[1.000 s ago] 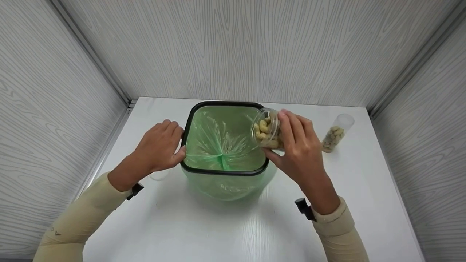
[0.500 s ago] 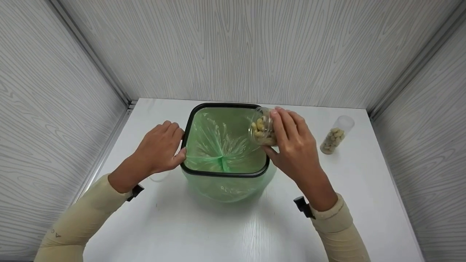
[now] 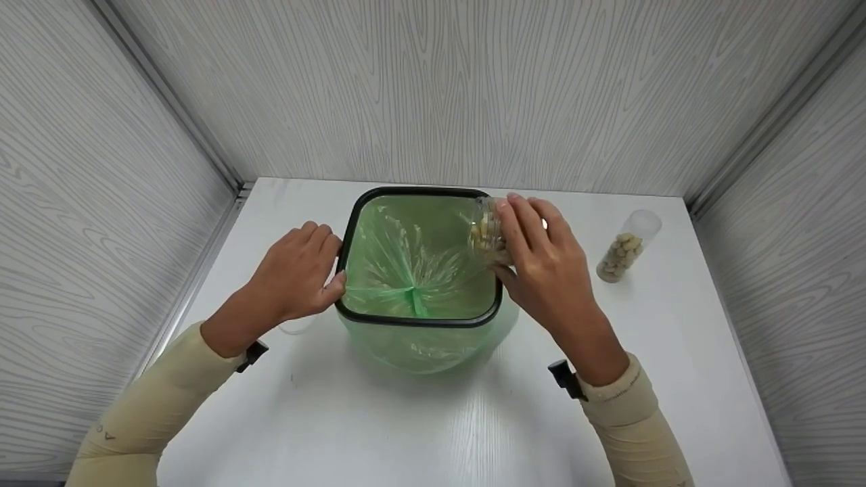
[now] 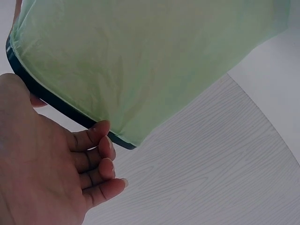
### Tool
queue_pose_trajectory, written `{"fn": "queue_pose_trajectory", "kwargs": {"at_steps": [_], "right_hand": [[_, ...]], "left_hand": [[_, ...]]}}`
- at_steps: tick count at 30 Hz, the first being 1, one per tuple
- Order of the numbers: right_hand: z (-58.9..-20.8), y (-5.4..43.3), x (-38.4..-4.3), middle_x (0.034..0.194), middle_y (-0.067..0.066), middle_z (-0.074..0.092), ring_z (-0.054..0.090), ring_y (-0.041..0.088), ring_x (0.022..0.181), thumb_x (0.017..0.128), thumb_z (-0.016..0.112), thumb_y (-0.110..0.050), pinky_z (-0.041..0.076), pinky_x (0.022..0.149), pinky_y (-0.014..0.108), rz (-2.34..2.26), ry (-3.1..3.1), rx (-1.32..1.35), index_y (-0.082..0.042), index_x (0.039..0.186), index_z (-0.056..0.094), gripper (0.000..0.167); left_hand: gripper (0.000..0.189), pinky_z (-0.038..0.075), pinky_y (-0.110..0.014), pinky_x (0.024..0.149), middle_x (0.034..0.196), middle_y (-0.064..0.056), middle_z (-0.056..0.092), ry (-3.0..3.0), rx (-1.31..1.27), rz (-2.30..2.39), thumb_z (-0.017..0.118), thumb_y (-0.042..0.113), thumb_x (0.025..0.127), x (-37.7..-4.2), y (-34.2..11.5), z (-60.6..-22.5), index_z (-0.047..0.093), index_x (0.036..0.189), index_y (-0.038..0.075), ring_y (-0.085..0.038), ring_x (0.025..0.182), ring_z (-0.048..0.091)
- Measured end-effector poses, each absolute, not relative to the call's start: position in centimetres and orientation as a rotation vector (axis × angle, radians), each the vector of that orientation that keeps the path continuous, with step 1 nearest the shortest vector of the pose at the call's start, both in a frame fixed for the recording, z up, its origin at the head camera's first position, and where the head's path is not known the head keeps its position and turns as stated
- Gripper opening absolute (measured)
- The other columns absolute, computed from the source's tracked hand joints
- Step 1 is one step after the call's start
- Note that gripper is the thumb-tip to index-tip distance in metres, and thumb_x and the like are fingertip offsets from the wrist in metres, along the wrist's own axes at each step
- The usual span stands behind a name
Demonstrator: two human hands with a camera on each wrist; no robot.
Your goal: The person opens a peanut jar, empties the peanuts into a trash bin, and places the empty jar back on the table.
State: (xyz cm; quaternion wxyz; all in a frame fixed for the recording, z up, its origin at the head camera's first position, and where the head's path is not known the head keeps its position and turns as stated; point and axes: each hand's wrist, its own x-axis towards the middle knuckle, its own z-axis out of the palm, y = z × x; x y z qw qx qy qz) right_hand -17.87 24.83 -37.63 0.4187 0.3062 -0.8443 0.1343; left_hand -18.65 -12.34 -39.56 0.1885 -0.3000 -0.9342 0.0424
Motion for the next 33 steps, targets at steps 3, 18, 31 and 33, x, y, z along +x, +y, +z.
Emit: {"fn": "queue_pose_trajectory", "kwargs": {"at_steps": [3, 18, 31, 33], "right_hand": [[-37.5, 24.8, -18.0, 0.138, 0.024, 0.064, 0.058, 0.048, 0.124, 0.058, 0.1, -0.003, 0.05, 0.103, 0.057, 0.326, -2.128, 0.779, 0.0, 0.143, 0.059, 0.094], [-36.9, 24.8, -18.4, 0.137, 0.023, 0.065, 0.057, 0.047, 0.123, 0.059, 0.097, 0.004, 0.05, 0.103, 0.057, 0.276, -2.122, 0.819, -0.001, 0.14, 0.061, 0.089], [-36.5, 24.9, -18.4, 0.138, 0.023, 0.064, 0.056, 0.047, 0.125, 0.062, 0.096, 0.003, 0.047, 0.107, 0.057, 0.2, -2.138, 0.831, -0.002, 0.143, 0.059, 0.09], [-36.5, 24.8, -18.4, 0.138, 0.023, 0.064, 0.056, 0.046, 0.125, 0.062, 0.096, 0.003, 0.048, 0.107, 0.057, 0.19, -2.139, 0.831, -0.002, 0.143, 0.059, 0.089]], "left_hand": [[0.034, 0.038, -0.036, 0.067, 0.083, -0.01, 0.05, -2.612, -0.842, 0.107, 0.049, 0.036, 0.092, -18.6, -12.4, -39.6, 0.056, 0.091, 0.002, -0.023, 0.075, 0.038], [0.035, 0.039, -0.037, 0.068, 0.084, -0.011, 0.051, -2.625, -0.84, 0.089, 0.048, 0.036, 0.093, -18.6, -12.4, -39.8, 0.056, 0.093, 0.002, -0.024, 0.076, 0.04], [0.038, 0.04, -0.037, 0.07, 0.085, -0.011, 0.051, -2.668, -0.823, 0.086, 0.046, 0.038, 0.094, -18.6, -12.3, -39.6, 0.057, 0.096, 0.001, -0.024, 0.078, 0.041], [0.039, 0.039, -0.037, 0.07, 0.086, -0.011, 0.051, -2.681, -0.824, 0.086, 0.045, 0.038, 0.095, -18.6, -12.2, -39.6, 0.056, 0.096, 0.001, -0.024, 0.078, 0.041]]}}
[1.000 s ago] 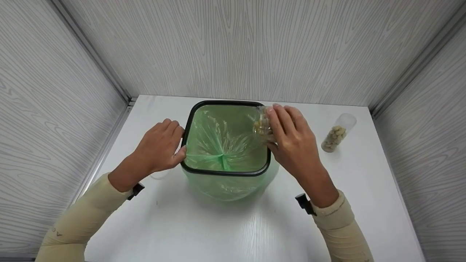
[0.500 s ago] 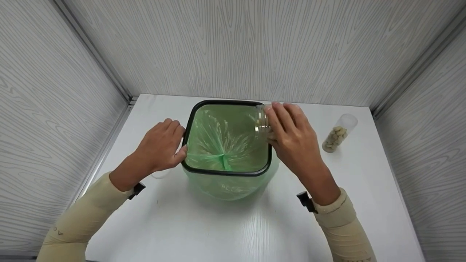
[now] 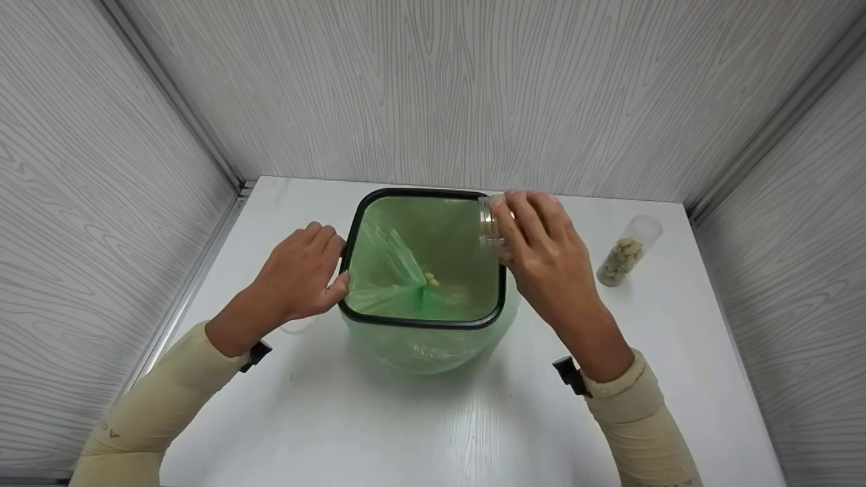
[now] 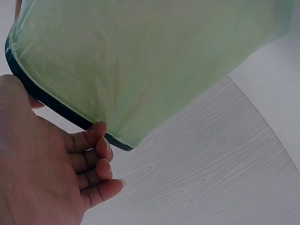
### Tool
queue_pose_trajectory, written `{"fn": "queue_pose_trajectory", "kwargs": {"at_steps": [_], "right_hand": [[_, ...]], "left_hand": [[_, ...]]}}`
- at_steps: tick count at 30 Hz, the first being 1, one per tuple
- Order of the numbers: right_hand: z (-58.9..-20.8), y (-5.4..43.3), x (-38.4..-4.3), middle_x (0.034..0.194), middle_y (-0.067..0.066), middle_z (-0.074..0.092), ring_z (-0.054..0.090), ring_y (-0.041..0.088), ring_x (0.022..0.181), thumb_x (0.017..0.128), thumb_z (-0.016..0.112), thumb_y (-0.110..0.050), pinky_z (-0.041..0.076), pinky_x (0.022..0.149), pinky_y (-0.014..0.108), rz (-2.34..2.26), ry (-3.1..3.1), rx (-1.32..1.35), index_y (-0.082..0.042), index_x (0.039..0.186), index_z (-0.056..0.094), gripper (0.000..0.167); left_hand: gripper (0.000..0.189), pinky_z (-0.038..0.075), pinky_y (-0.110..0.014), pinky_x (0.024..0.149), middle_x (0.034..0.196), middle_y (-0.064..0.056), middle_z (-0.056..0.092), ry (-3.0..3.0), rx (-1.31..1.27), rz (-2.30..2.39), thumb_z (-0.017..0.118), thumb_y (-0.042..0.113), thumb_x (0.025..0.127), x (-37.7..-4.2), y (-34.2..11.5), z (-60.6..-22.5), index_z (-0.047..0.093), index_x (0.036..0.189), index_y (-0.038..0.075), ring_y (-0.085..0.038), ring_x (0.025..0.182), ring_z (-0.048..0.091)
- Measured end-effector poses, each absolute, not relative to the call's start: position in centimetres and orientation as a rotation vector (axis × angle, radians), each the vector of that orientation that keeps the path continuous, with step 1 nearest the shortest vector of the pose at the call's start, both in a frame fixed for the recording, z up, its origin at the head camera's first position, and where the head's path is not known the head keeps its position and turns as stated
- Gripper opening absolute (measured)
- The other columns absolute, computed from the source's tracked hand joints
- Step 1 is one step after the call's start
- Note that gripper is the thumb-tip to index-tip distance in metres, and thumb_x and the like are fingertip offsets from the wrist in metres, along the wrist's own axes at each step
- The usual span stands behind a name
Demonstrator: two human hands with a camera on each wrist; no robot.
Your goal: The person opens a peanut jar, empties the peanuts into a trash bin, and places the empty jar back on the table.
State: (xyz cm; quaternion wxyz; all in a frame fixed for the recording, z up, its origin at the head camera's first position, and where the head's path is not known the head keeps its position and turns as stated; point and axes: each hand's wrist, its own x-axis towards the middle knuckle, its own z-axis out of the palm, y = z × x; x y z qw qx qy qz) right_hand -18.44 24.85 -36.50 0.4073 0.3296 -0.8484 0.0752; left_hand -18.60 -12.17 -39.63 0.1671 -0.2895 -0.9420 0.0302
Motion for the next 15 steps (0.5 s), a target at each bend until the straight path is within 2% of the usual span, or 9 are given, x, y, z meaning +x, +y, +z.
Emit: {"fn": "queue_pose_trajectory", "kwargs": {"at_steps": [15], "right_hand": [[-36.12, 24.7, -18.69, 0.137, 0.021, 0.065, 0.057, 0.044, 0.125, 0.064, 0.093, 0.007, 0.047, 0.107, 0.056, 0.127, -2.104, 0.885, -0.003, 0.141, 0.06, 0.085]], "left_hand": [[0.038, 0.039, -0.036, 0.069, 0.085, -0.01, 0.05, -2.676, -0.816, 0.094, 0.045, 0.038, 0.096, -18.63, -12.18, -39.85, 0.056, 0.096, 0.002, -0.024, 0.078, 0.04]]}}
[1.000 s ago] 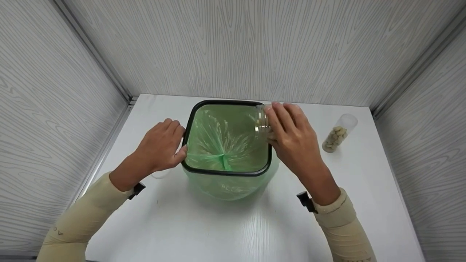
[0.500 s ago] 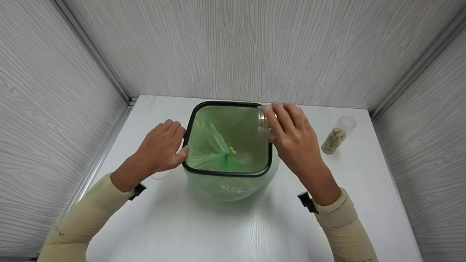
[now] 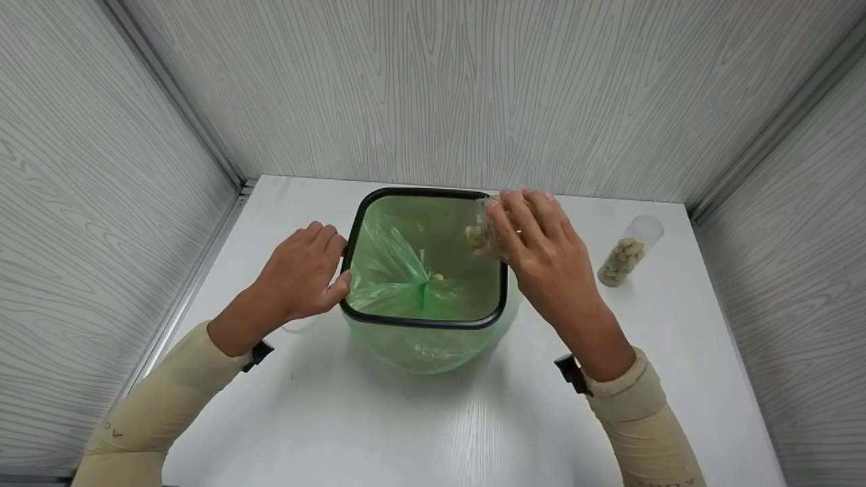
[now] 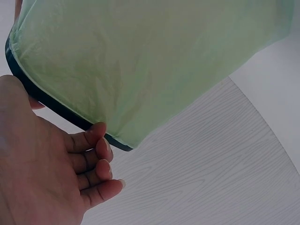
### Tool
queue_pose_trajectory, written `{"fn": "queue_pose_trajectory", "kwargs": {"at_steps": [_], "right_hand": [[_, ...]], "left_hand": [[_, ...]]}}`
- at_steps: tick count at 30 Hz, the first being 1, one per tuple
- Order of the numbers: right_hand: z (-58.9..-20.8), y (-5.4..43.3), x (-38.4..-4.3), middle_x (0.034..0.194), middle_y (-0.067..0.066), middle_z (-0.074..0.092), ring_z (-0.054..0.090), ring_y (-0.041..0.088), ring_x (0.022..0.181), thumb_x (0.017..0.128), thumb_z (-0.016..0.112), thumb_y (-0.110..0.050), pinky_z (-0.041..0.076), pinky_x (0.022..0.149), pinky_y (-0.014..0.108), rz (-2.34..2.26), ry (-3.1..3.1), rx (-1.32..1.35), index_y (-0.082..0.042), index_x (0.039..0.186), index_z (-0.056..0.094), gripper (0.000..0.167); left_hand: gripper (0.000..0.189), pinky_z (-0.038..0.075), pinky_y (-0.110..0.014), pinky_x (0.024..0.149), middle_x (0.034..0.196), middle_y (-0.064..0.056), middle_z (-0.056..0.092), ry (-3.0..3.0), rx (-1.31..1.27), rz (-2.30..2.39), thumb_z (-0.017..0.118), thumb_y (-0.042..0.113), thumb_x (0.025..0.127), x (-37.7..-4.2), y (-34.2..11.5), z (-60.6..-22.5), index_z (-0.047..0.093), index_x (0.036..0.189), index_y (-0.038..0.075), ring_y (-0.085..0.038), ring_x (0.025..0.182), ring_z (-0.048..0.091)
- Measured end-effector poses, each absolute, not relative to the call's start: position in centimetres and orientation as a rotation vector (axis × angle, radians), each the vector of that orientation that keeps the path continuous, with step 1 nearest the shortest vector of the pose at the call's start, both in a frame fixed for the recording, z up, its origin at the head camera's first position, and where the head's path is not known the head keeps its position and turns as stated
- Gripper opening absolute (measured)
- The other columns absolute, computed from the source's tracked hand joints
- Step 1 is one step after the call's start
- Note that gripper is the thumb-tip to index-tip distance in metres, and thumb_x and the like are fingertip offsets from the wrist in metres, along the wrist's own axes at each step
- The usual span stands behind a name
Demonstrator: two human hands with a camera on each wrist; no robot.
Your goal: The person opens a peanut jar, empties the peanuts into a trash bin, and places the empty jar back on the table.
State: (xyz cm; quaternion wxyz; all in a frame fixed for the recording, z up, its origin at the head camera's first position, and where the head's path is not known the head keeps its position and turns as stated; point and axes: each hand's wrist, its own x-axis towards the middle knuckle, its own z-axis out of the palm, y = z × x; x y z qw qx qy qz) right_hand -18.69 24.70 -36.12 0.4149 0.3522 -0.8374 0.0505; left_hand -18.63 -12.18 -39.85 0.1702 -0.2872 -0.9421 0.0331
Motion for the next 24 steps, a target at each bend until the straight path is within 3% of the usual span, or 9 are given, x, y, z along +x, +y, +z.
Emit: {"fn": "queue_pose_trajectory", "kwargs": {"at_steps": [5, 24], "right_hand": [[-36.24, 24.75, -18.67, 0.138, 0.021, 0.065, 0.057, 0.044, 0.126, 0.068, 0.09, 0.007, 0.047, 0.107, 0.056, 0.149, -2.101, 0.877, -0.004, 0.141, 0.061, 0.079], [-36.25, 24.91, -18.54, 0.144, 0.02, 0.062, 0.055, 0.044, 0.131, 0.068, 0.091, 0.006, 0.047, 0.109, 0.06, 0.109, -2.14, 0.892, -0.006, 0.146, 0.058, 0.085]], "left_hand": [[0.034, 0.039, -0.037, 0.068, 0.084, -0.01, 0.051, -2.641, -0.823, 0.053, 0.047, 0.035, 0.094, -18.59, -12.24, -40.04, 0.056, 0.092, 0.002, -0.024, 0.076, 0.039], [0.036, 0.04, -0.037, 0.07, 0.086, -0.011, 0.052, -2.656, -0.818, 0.038, 0.046, 0.035, 0.094, -18.53, -12.22, -40.06, 0.057, 0.096, 0.001, -0.025, 0.078, 0.041]]}}
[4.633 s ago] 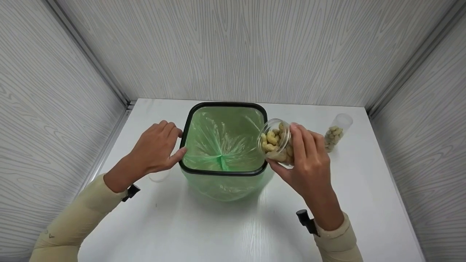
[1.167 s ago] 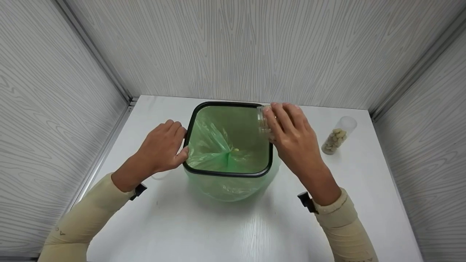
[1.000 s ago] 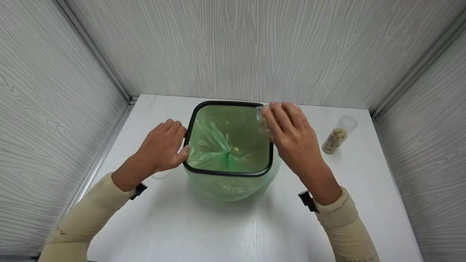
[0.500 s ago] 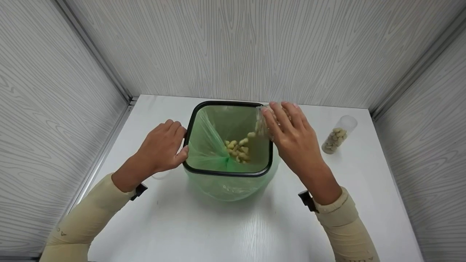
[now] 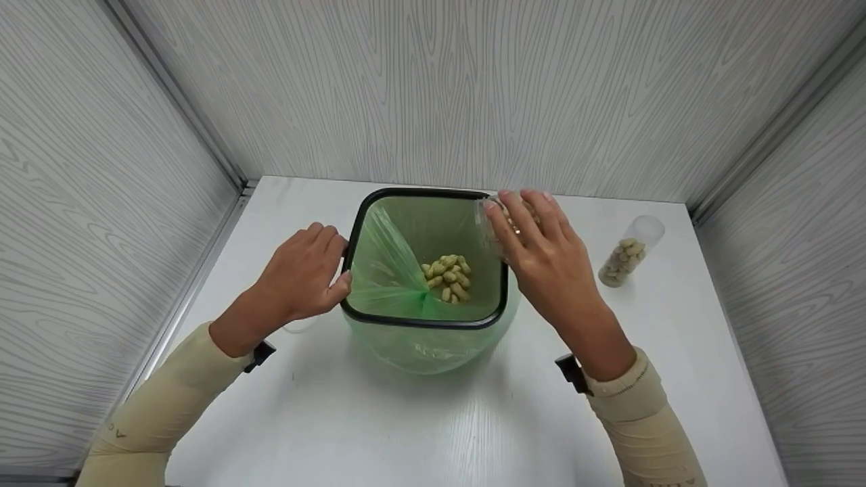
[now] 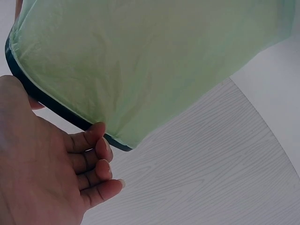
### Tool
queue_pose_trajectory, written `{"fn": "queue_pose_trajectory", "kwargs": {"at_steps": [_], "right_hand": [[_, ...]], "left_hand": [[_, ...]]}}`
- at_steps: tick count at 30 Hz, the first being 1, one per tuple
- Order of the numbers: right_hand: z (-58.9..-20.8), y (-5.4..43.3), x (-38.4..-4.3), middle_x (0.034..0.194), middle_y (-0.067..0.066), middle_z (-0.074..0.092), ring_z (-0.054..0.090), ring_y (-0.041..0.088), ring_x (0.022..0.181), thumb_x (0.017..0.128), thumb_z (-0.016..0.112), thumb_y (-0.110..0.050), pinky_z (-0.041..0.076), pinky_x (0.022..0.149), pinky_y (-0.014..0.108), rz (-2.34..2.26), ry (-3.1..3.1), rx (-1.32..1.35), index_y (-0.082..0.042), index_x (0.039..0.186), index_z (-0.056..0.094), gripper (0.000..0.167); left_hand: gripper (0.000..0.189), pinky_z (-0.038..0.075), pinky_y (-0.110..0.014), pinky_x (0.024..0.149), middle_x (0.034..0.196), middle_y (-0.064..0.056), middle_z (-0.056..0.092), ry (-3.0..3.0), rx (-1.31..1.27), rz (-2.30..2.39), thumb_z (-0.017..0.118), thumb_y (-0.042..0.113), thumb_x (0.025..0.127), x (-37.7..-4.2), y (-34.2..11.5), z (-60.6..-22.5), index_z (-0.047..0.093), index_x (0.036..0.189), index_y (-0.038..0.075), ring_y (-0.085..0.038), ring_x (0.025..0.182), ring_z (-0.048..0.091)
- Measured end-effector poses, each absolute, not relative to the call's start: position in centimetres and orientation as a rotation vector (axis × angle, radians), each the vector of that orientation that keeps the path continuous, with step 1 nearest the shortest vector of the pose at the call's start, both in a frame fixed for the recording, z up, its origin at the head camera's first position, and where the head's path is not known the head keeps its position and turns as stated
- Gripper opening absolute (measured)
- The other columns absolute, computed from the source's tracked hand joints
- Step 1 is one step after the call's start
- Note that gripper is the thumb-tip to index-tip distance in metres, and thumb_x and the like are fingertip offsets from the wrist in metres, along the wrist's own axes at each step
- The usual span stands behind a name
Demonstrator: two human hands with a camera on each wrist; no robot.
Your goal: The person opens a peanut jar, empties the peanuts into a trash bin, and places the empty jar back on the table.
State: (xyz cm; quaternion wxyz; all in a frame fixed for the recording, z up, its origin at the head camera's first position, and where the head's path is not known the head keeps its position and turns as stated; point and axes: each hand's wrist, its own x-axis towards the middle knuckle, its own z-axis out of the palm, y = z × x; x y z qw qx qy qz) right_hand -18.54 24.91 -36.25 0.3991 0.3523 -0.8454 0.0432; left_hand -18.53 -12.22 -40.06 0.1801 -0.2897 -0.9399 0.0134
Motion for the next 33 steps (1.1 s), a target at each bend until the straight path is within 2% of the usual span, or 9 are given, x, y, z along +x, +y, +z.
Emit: {"fn": "queue_pose_trajectory", "kwargs": {"at_steps": [8, 23, 33], "right_hand": [[-36.01, 25.1, -18.51, 0.146, 0.02, 0.06, 0.055, 0.044, 0.131, 0.068, 0.091, 0.004, 0.049, 0.106, 0.06, 0.044, -2.152, 0.941, -0.006, 0.147, 0.056, 0.087], [-35.94, 25.5, -18.68, 0.145, 0.02, 0.06, 0.056, 0.044, 0.131, 0.068, 0.09, 0.007, 0.049, 0.107, 0.059, 0.015, -2.136, 0.998, -0.005, 0.146, 0.057, 0.086], [-35.97, 25.29, -18.63, 0.145, 0.018, 0.062, 0.056, 0.042, 0.131, 0.08, 0.08, 0.01, 0.05, 0.105, 0.059, 0.025, -2.118, 1.025, -0.006, 0.144, 0.06, 0.069]], "left_hand": [[0.036, 0.04, -0.037, 0.071, 0.087, -0.011, 0.052, -2.653, -0.808, 0.052, 0.046, 0.035, 0.095, -18.44, -12.26, -40.23, 0.057, 0.098, 0.001, -0.024, 0.078, 0.04], [0.032, 0.036, -0.036, 0.067, 0.081, -0.01, 0.049, -2.601, -0.814, 0.039, 0.049, 0.034, 0.094, -18.56, -12.23, -40.33, 0.055, 0.091, 0.003, -0.022, 0.074, 0.036], [0.033, 0.038, -0.036, 0.068, 0.083, -0.01, 0.051, -2.623, -0.811, 0.05, 0.048, 0.034, 0.095, -18.54, -12.23, -40.32, 0.056, 0.094, 0.002, -0.023, 0.076, 0.039]]}}
